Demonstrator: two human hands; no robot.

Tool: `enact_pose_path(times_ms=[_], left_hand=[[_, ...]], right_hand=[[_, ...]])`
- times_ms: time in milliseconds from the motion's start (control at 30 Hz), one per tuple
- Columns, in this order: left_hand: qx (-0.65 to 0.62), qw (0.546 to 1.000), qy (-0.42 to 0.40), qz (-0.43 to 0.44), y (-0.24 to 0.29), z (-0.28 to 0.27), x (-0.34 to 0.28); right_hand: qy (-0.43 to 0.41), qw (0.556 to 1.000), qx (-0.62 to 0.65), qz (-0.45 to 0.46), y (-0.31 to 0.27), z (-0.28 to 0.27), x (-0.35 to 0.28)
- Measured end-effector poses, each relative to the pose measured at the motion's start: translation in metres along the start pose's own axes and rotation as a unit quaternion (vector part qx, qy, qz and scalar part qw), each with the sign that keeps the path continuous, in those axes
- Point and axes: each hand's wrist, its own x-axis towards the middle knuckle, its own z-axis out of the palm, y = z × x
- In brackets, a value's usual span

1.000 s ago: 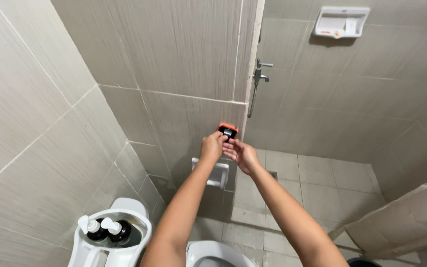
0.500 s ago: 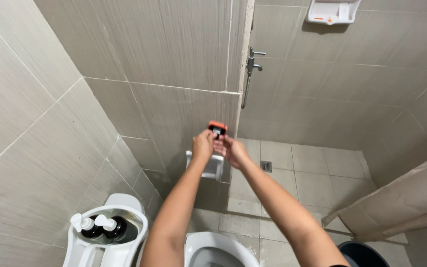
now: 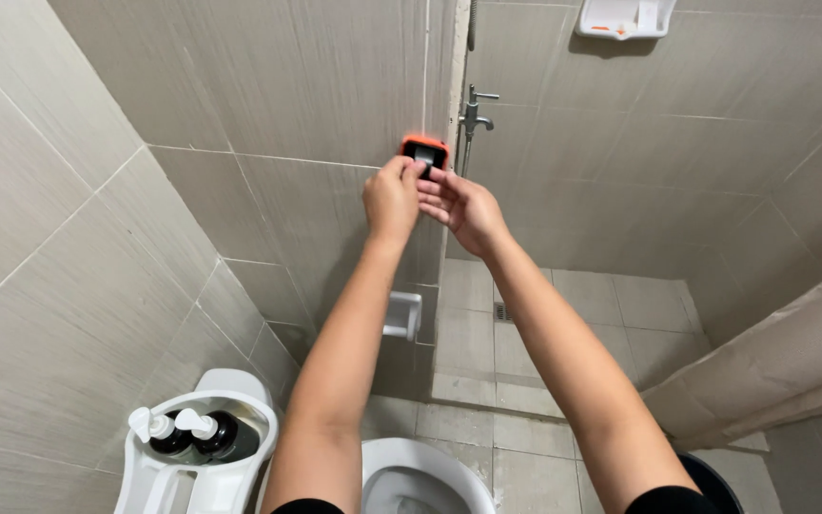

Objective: The person scrubs the tiled bathroom wall with a small orange brush, then rinses a blue cloth under the sink faucet. They wring out the cloth and wipe the wall with it, repeating the rinsing and wiping process.

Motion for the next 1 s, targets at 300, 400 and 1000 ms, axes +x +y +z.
enact_pose_path(times_ms=[300,400,1000], left_hand=[[0.030,0.993,-0.102,-0.042,-0.060,0.052,-0.052],[0.032,0.989,-0.131,-0.066,-0.085,0.069,-0.078],[-0.057,0.967,-0.207,-0.136,-0.209,0.103,-0.149]], right_hand=[[0.065,0.996,0.012,0.066,0.064,-0.068,-0.027],[0.091,0.991,0.018,0.092,0.097,-0.095,-0.032],[0.148,0.977,-0.039,0.148,0.183,-0.121,-0.066]])
